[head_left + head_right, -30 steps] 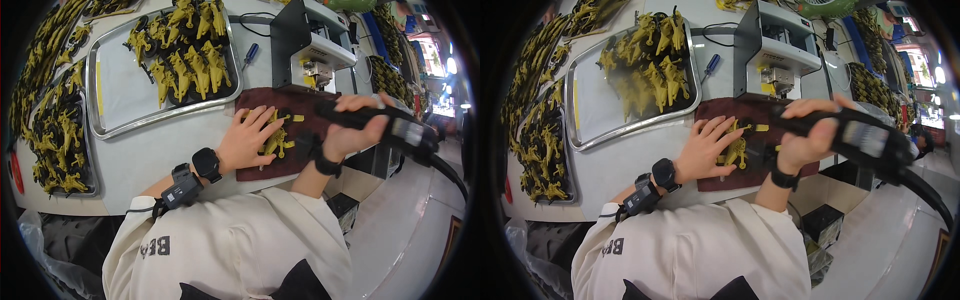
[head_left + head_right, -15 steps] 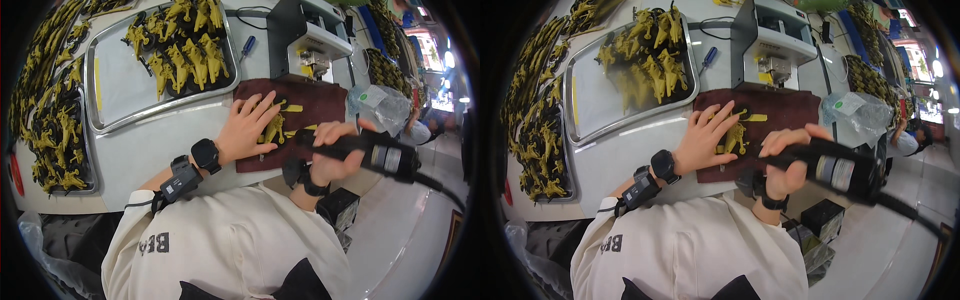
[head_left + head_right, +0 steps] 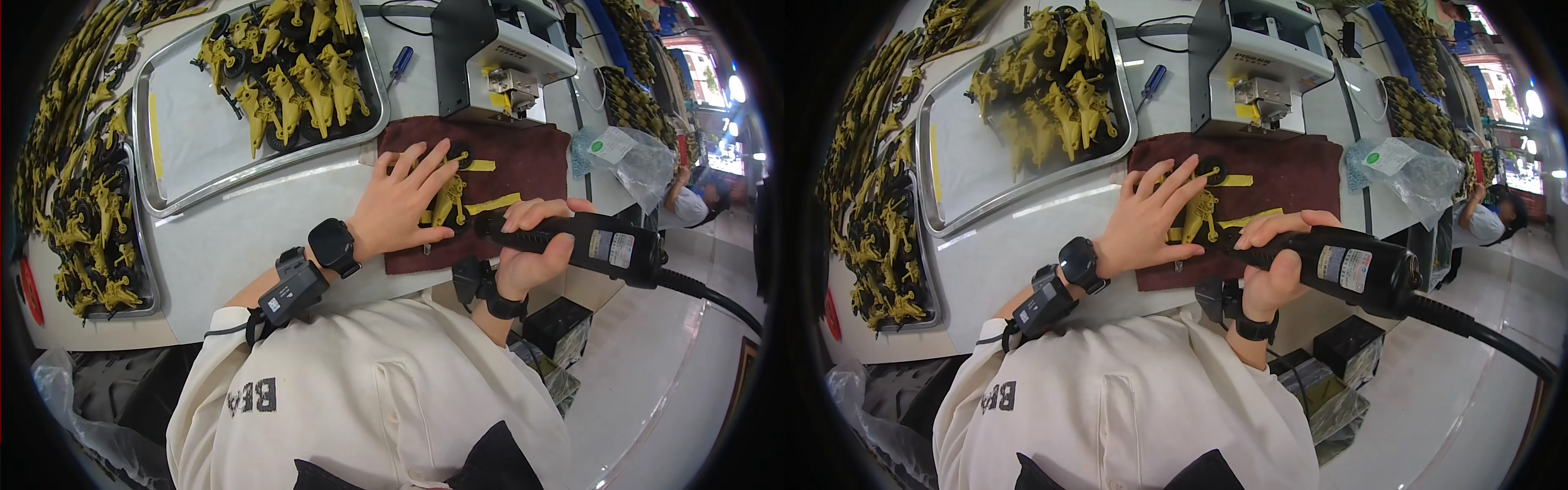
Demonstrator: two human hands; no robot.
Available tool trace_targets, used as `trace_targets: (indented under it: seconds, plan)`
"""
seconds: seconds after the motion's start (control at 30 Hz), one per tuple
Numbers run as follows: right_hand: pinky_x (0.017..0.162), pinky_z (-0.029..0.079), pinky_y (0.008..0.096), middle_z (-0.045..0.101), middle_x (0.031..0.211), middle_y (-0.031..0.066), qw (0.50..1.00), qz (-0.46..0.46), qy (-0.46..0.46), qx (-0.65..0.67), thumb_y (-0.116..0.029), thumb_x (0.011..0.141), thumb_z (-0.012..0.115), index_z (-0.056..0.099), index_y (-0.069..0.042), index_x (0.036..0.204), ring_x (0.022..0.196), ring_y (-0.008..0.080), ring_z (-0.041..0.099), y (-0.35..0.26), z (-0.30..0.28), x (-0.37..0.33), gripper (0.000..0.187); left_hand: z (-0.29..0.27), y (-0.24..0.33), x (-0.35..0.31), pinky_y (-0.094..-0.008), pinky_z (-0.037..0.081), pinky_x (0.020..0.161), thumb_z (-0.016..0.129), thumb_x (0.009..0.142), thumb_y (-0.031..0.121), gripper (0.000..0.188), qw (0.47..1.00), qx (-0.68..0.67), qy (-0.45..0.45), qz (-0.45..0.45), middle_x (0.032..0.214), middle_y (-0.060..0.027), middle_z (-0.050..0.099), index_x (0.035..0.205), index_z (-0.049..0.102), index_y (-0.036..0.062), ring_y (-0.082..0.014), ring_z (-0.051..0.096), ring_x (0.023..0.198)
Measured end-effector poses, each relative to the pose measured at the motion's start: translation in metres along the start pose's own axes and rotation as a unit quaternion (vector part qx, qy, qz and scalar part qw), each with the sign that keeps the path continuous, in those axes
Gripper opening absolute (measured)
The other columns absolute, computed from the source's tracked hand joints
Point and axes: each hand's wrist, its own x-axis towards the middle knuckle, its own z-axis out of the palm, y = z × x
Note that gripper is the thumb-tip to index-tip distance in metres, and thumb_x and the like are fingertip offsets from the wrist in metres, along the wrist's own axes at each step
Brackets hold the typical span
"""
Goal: Assembling small yellow plastic components using an industrial electric screwdriver.
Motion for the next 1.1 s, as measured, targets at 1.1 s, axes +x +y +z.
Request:
trace_targets:
  seconds: [1.1]
  plan:
    - [0.049,0.044,0.0332,0.053,0.068,0.0122,0.99,-0.062,-0.097,0.083,-0.05,0.083,0.056,0.021,-0.003,0.129,0.049,0.0213,0.051,-0.017,0.018,-0.007,0.074,-0.006,-0.003,-0.004,-0.046,0.023,0.097,0.072,0.055,0.035,0.092,0.999,-0.048,-0.006,0.004,0.143,-0.0132,0.028,0.136,0.034,0.0105,-0.0312,0.031,0.123]
